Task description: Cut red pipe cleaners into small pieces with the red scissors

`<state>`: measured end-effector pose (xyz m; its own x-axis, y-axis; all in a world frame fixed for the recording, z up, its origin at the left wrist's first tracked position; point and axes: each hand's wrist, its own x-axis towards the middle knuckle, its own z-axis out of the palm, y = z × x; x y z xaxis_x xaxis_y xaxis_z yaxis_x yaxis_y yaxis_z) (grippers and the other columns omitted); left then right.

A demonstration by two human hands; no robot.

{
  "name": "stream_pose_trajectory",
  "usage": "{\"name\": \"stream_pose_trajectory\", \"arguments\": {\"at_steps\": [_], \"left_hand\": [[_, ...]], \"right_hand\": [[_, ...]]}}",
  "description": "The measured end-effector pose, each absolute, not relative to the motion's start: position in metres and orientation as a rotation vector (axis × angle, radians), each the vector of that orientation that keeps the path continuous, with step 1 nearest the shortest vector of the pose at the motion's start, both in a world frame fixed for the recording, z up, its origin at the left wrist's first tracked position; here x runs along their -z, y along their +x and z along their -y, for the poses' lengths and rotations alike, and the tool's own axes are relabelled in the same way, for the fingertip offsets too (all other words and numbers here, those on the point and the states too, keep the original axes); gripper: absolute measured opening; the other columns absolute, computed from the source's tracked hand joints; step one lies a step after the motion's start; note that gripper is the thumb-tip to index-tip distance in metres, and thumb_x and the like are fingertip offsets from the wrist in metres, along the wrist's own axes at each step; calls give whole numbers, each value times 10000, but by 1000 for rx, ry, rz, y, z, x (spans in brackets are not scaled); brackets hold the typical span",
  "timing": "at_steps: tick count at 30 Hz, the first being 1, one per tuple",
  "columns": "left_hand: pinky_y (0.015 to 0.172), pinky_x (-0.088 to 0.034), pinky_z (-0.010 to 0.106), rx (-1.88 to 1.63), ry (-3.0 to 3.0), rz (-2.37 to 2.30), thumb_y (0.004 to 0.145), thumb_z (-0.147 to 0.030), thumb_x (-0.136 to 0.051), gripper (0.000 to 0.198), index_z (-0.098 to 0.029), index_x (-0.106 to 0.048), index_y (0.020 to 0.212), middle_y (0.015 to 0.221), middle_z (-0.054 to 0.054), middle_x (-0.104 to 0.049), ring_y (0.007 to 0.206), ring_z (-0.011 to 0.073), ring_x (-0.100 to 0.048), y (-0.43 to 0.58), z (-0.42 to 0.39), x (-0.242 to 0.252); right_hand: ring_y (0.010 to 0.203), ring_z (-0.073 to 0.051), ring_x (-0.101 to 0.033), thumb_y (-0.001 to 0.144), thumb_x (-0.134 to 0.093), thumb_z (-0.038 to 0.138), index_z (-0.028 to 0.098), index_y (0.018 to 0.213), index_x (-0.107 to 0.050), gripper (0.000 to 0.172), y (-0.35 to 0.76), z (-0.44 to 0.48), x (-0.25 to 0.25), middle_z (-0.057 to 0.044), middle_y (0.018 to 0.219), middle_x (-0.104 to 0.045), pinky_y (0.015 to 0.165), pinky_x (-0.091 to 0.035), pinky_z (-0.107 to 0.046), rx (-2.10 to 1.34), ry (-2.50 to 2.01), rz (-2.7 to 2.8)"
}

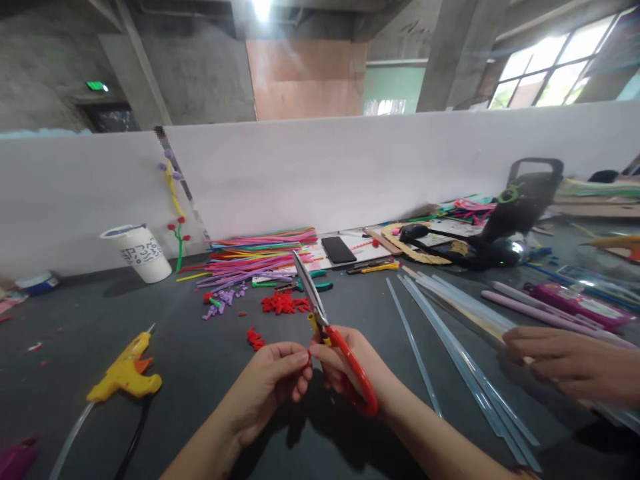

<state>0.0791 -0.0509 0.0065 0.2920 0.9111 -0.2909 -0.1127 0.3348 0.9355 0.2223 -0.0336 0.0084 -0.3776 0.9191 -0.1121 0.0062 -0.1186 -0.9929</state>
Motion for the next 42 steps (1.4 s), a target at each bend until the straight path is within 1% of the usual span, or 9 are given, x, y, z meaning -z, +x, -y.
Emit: {"name": "stream_pose_trajectory", "arguments": {"at_steps": [4,9,12,16,22,26,30,36,42], "left_hand": [[409,-332,150,-886,803,-931,696,-243,-606,165,-108,-575,606,550,5,-541,428,48,-446,76,53,-4],[411,-363,175,-887,875,-1048,710,-320,-584,234,-108,-589,609,530,21,-571,423,76,-487,73,53,-6],[454,-403,202,-944,900,-1063,661,-283,-631,174,-114,-599,635,560,23,-586,472,99,-520,75,53,-7],[436,-392,199,-922,914,-1072,605,-215,-664,118,-111,-613,629,535,15,-574,460,98,-508,79,56,-9],[436,-396,213,-1010,952,-1176,509,-170,-707,130,-130,-618,594,519,-2,-577,432,100,-497,86,57,-7],[439,-396,216,-1062,942,-1184,501,-167,-709,130,-135,-610,579,513,-5,-587,423,99,-502,88,58,-5],[461,-419,213,-1113,848,-1082,569,-175,-679,100,-137,-600,616,529,3,-602,449,104,-530,82,58,-11],[460,-418,163,-1269,687,-966,611,-124,-657,80,-156,-594,647,585,-12,-615,476,70,-528,68,57,-22],[453,-427,167,-1333,689,-931,600,-122,-652,91,-162,-631,679,563,-22,-599,471,72,-526,67,59,-24]], "right_hand": [[306,-48,-339,670,-541,301,176,624,-466,153,219,34,-10,98,349,-378,316,-257,-147,-1597,-1082,1451],[309,-45,-351,665,-500,240,183,606,-453,95,220,32,-14,89,381,-409,324,-263,-148,-1544,-1113,1514],[307,-45,-347,669,-481,222,185,614,-456,71,223,32,-16,89,399,-411,319,-255,-149,-1520,-1141,1565],[349,-41,-362,643,-478,173,178,598,-458,49,225,32,-13,77,476,-454,353,-264,-154,-1455,-1165,1650],[470,-63,-343,592,-515,154,172,569,-460,62,227,35,-11,77,513,-411,422,-249,-167,-1282,-1194,1742],[483,-71,-318,602,-540,182,176,553,-442,109,225,36,-12,75,503,-382,423,-228,-175,-1208,-1212,1766],[515,-88,-373,694,-524,288,179,635,-482,130,228,36,-16,56,551,-433,459,-279,-181,-1099,-1215,1796],[463,-104,-375,710,-525,387,209,729,-464,189,240,46,-24,48,541,-477,450,-264,-209,-742,-1388,2089],[579,-157,-487,722,-504,406,205,726,-489,202,249,56,-11,-24,677,-567,523,-295,-242,-361,-1406,2317]]}}
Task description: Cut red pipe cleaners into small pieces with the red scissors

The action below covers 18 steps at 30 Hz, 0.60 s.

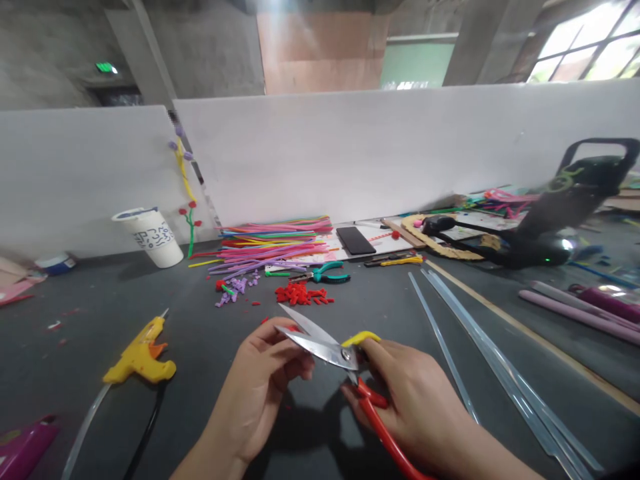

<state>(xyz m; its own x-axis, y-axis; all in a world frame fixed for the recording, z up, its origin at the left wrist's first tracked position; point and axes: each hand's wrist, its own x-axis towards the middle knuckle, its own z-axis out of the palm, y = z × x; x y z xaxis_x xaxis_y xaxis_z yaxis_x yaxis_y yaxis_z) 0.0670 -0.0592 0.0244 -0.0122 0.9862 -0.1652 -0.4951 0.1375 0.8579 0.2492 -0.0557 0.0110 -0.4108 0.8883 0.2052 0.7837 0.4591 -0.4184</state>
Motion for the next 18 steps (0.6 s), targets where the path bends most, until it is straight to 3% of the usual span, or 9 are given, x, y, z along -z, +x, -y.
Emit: {"name": "stream_pose_trajectory", "arguments": {"at_steps": [18], "left_hand": [[448,-436,183,-1403,767,-964,606,-88,-646,70,-135,-644,658,570,-4,-617,448,79,-539,70,65,-28]], "right_hand": [[544,-168,-506,749,-465,383,190,681,-491,206,260,60,0,-27,609,-563,519,-287,-266,-58,-1342,2372]]}}
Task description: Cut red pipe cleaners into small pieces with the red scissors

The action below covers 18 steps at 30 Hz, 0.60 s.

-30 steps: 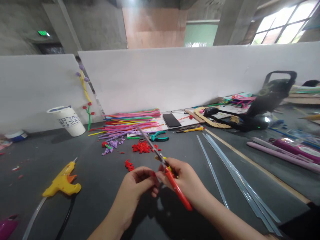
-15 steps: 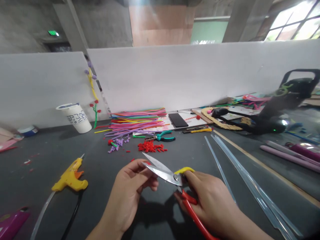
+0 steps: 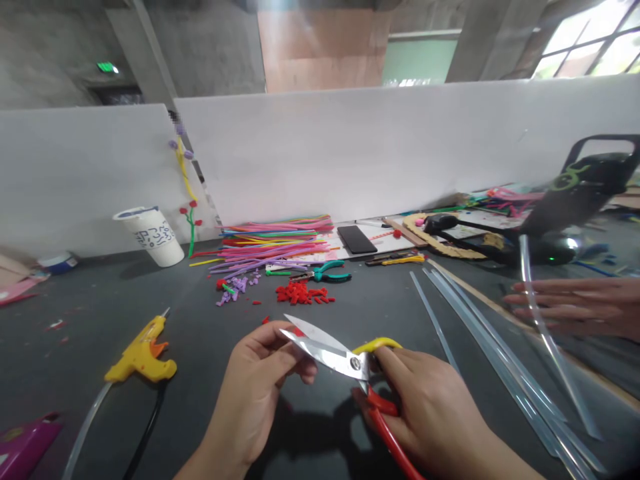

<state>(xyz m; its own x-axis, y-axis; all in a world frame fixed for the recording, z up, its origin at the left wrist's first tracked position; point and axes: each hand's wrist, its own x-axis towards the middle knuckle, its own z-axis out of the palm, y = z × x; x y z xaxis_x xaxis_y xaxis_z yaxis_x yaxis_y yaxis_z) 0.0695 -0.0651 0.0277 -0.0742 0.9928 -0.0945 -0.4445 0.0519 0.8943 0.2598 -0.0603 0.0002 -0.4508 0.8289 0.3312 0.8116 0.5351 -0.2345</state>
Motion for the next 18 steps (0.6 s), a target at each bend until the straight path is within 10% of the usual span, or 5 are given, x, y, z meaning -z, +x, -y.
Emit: {"name": "stream_pose_trajectory", "arguments": {"at_steps": [18], "left_hand": [[439,-430,164,-1447,805,-948,640,-122,-641,27,-146,-652,646,544,-14,-617,450,74,-539,70,64,-26]], "right_hand": [[549,-182,-509,743,-476,408,191,697,-505,224,263,59,4,-31,611,-565,523,-288,-273,24,-1363,2358]]}}
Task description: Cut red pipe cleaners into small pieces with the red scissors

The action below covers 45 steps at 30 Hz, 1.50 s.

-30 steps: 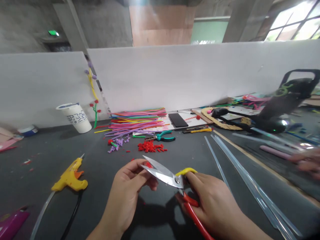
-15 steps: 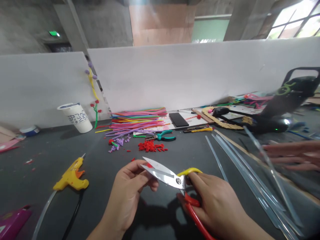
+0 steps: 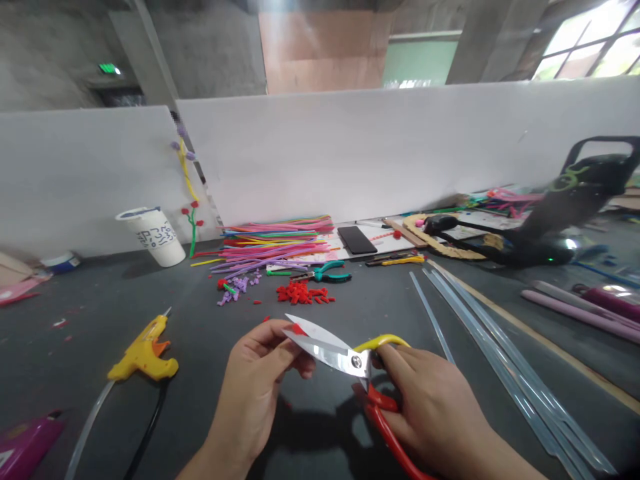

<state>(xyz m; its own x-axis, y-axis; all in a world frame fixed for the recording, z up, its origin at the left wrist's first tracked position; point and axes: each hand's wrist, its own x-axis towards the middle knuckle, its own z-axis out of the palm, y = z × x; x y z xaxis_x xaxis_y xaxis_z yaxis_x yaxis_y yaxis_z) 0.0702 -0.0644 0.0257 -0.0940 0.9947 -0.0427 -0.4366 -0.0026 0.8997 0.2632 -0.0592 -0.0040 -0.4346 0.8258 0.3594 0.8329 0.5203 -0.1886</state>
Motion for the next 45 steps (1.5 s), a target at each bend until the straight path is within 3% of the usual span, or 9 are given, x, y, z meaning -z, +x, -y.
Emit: {"name": "stream_pose_trajectory", "arguments": {"at_steps": [45], "left_hand": [[418,-399,137,-1375,775,-938,612,-144,-675,53,-117,-632,594,501,-1,-606,423,58,-517,69,65,-36]], "right_hand": [[469,-141,-489,773,-442,401,196,618,-454,257,262,61,-1,-2,534,-537,470,-260,-247,79,-1269,2394]]}}
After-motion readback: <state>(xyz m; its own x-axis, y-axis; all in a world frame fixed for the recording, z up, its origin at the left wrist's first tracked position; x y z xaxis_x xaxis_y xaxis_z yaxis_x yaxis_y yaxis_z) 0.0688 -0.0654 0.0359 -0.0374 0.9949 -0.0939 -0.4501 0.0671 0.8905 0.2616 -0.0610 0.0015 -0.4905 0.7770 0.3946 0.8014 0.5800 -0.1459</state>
